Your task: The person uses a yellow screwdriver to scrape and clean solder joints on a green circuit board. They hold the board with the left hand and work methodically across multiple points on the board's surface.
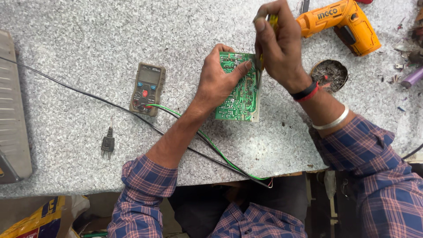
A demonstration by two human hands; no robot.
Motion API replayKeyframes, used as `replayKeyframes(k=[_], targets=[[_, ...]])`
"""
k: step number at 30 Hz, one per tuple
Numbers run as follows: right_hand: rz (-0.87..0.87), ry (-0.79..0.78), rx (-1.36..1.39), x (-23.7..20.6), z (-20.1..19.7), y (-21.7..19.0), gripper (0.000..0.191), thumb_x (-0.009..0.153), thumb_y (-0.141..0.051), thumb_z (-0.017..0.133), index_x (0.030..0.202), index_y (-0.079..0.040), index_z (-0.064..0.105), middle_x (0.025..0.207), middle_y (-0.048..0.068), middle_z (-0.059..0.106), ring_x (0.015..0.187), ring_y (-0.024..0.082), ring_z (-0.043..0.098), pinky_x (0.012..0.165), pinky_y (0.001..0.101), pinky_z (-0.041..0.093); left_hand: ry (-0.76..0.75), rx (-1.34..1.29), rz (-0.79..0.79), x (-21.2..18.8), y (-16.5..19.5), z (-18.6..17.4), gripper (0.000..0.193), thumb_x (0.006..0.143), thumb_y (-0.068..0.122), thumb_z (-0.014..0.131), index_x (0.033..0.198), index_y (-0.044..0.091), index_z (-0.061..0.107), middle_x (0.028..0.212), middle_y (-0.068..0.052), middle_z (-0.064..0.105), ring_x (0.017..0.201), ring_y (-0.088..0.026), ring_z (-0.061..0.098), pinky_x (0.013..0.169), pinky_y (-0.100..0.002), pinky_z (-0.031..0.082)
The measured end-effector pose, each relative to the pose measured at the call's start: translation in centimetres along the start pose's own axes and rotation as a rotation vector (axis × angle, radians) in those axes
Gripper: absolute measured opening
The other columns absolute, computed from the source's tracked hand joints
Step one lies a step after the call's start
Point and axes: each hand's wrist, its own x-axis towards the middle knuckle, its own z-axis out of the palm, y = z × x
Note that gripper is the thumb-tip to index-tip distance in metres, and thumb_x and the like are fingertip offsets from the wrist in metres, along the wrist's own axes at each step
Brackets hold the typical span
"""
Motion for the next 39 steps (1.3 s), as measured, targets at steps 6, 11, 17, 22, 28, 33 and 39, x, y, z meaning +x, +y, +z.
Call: replayKeyframes(k=[6, 11, 17, 22, 28, 33, 39], targets=[[-0.024, 0.018, -0.024, 0.0, 0.0, -0.1, 0.024, 0.123, -0.026, 0.055, 0.117, -0.003, 0.048, 0.082, -0.001, 0.054, 0.058, 0.004, 0.053, 0.051, 0.0186, 0.044, -0.012, -0.022, -0.045, -0.1, 0.0, 0.0, 0.043, 0.089, 0.030, 0.081, 0.108, 0.003, 0.053, 0.082, -0.004, 0.073, 0.072, -0.009, 0.072, 0.061, -0.027, 0.061], [-0.020, 0.004, -0.043, -0.2, 0.2, -0.4, 0.023, 0.123, -0.024, 0.055, 0.117, -0.003, 0.047, 0.085, -0.002, 0.053, 0.059, 0.003, 0.053, 0.051, 0.0183, 0.045, -0.001, 0.015, 0.051, 0.0, -0.2, 0.0, 0.043, 0.090, 0.028, 0.083, 0.108, 0.002, 0.054, 0.086, -0.005, 0.074, 0.077, -0.010, 0.072, 0.067, -0.027, 0.061], [-0.004, -0.003, -0.037, -0.1, 0.2, -0.6, 0.023, 0.122, -0.024, 0.055, 0.117, -0.003, 0.047, 0.078, -0.002, 0.052, 0.056, 0.003, 0.051, 0.049, 0.0180, 0.042, 0.005, -0.004, 0.011, 0.1, -0.4, 0.0, 0.044, 0.089, 0.029, 0.083, 0.109, 0.002, 0.054, 0.084, -0.005, 0.073, 0.075, -0.010, 0.071, 0.065, -0.028, 0.060], [0.024, 0.016, -0.046, 0.0, 0.3, -0.6, 0.021, 0.122, -0.023, 0.055, 0.120, -0.004, 0.048, 0.073, -0.003, 0.051, 0.054, 0.004, 0.051, 0.048, 0.0184, 0.041, 0.004, 0.004, 0.022, 0.0, -0.5, 0.1, 0.045, 0.088, 0.030, 0.083, 0.109, 0.003, 0.054, 0.085, -0.004, 0.073, 0.075, -0.009, 0.072, 0.066, -0.028, 0.061], [0.021, 0.015, -0.064, -0.2, 0.4, -1.0, 0.020, 0.122, -0.022, 0.054, 0.119, -0.004, 0.047, 0.074, -0.003, 0.052, 0.054, 0.003, 0.052, 0.048, 0.0183, 0.042, 0.004, 0.014, 0.042, 0.2, -0.5, 0.0, 0.044, 0.089, 0.029, 0.083, 0.109, 0.002, 0.054, 0.085, -0.004, 0.073, 0.075, -0.009, 0.071, 0.065, -0.027, 0.060], [-0.007, 0.013, -0.096, -0.3, 0.5, -1.3, 0.018, 0.120, -0.021, 0.054, 0.120, -0.004, 0.048, 0.072, -0.003, 0.052, 0.053, 0.003, 0.052, 0.047, 0.0180, 0.042, -0.017, -0.022, 0.031, 0.0, -0.1, 0.0, 0.043, 0.090, 0.029, 0.082, 0.108, 0.002, 0.054, 0.084, -0.004, 0.071, 0.075, -0.009, 0.071, 0.064, -0.027, 0.061], [-0.031, 0.027, -0.125, -0.5, 0.7, -1.4, 0.020, 0.122, -0.019, 0.054, 0.116, -0.001, 0.049, 0.077, -0.002, 0.053, 0.056, 0.004, 0.052, 0.049, 0.0186, 0.043, -0.021, -0.084, -0.055, 0.0, -0.1, -0.1, 0.043, 0.087, 0.029, 0.080, 0.107, 0.003, 0.052, 0.083, -0.005, 0.072, 0.071, -0.010, 0.073, 0.060, -0.027, 0.061]])
